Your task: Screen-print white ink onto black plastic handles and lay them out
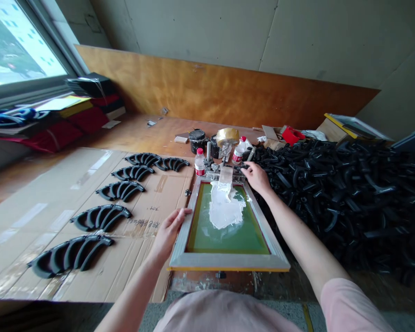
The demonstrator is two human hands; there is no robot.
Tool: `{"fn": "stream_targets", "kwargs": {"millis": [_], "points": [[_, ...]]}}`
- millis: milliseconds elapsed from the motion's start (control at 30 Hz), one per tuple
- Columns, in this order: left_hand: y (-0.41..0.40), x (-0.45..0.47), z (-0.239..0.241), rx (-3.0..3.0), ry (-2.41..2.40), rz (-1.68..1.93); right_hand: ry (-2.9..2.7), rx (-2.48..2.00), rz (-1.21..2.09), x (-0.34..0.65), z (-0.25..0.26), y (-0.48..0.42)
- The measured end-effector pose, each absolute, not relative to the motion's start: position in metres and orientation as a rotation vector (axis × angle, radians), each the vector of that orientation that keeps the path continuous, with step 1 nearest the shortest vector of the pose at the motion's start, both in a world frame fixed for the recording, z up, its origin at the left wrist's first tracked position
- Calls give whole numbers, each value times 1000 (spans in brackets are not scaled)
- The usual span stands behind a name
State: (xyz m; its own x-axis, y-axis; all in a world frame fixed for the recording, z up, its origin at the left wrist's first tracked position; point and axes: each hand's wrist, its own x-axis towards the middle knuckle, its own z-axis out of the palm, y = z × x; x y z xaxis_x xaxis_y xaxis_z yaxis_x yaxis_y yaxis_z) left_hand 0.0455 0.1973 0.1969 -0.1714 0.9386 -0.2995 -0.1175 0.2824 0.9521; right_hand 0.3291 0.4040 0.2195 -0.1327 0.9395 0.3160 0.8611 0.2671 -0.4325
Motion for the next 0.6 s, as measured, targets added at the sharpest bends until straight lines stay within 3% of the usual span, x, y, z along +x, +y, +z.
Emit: {"fn": "stream_targets", "kwargs": {"millis": [133, 300, 400, 600], "points": [[238, 50, 243, 896, 1297, 1445, -1994, -1757, 264, 368, 186, 368], [277, 55, 277, 936, 1171, 1584, -2358, -1506, 465, 335, 131, 321], [267, 65, 261, 836, 1194, 1628, -2407, -1525, 456, 312, 126, 314], [196, 113, 174, 556, 1194, 854, -2417, -1310, 242, 275, 148, 243]]}}
